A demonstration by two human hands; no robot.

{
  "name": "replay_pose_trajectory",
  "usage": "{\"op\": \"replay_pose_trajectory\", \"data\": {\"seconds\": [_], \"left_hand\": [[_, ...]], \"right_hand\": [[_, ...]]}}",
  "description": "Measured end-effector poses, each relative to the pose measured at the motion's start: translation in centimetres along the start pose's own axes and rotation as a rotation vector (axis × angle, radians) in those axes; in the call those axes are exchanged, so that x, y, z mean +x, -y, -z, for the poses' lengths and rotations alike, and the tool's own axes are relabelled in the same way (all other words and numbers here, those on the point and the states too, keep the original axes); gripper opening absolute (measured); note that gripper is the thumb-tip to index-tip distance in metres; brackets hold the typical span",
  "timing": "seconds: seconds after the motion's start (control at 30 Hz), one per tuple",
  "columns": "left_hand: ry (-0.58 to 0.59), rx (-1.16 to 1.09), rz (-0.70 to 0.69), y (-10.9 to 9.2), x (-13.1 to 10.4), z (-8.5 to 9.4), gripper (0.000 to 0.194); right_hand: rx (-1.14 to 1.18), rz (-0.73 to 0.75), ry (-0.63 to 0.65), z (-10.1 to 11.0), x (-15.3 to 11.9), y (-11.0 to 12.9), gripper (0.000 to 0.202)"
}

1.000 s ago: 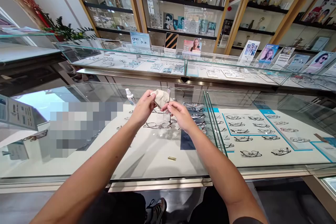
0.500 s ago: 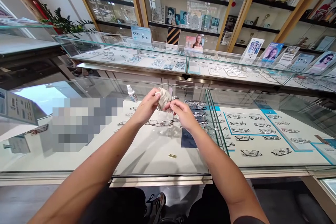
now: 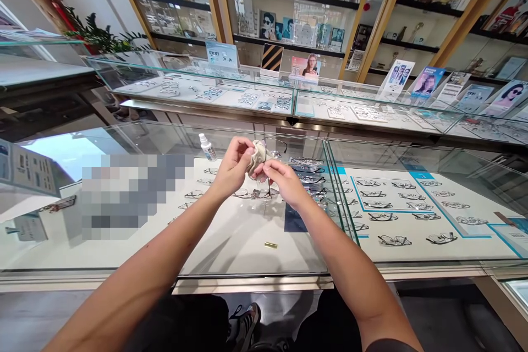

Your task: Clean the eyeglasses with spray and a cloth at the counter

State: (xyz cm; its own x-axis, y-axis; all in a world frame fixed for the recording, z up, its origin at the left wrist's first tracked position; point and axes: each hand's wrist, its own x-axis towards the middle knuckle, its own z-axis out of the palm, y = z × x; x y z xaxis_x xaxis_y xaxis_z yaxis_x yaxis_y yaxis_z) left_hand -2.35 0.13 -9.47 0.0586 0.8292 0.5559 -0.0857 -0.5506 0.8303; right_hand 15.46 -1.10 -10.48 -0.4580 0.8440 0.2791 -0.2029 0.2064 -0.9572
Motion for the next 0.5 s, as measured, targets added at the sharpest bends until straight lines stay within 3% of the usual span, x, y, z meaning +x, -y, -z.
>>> {"op": "replay_pose_trajectory", "data": {"seconds": [0.1, 0.2, 0.37, 0.5], "left_hand": [[-0.054, -0.144, 0.068, 0.65, 0.08, -0.28, 0.056], [-0.017, -0.248, 0.202, 0.72, 0.06, -0.38, 0.065], [0.120, -0.251, 0.340, 0.11, 0.03, -0.15, 0.054], [0.190, -0.279, 0.352, -0.23, 0.01, -0.11, 0.050]], "right_hand": [[-0.003, 0.014, 0.034, -0.05, -0.03, -0.23, 0.034], [0.023, 0.028, 0.052, -0.02, -0.01, -0.27, 0.035], [0.035, 0.029, 0.060, 0.14, 0.00, -0.06, 0.035], [0.055, 0.035, 0.077, 0.27, 0.01, -0.27, 0.034]]}}
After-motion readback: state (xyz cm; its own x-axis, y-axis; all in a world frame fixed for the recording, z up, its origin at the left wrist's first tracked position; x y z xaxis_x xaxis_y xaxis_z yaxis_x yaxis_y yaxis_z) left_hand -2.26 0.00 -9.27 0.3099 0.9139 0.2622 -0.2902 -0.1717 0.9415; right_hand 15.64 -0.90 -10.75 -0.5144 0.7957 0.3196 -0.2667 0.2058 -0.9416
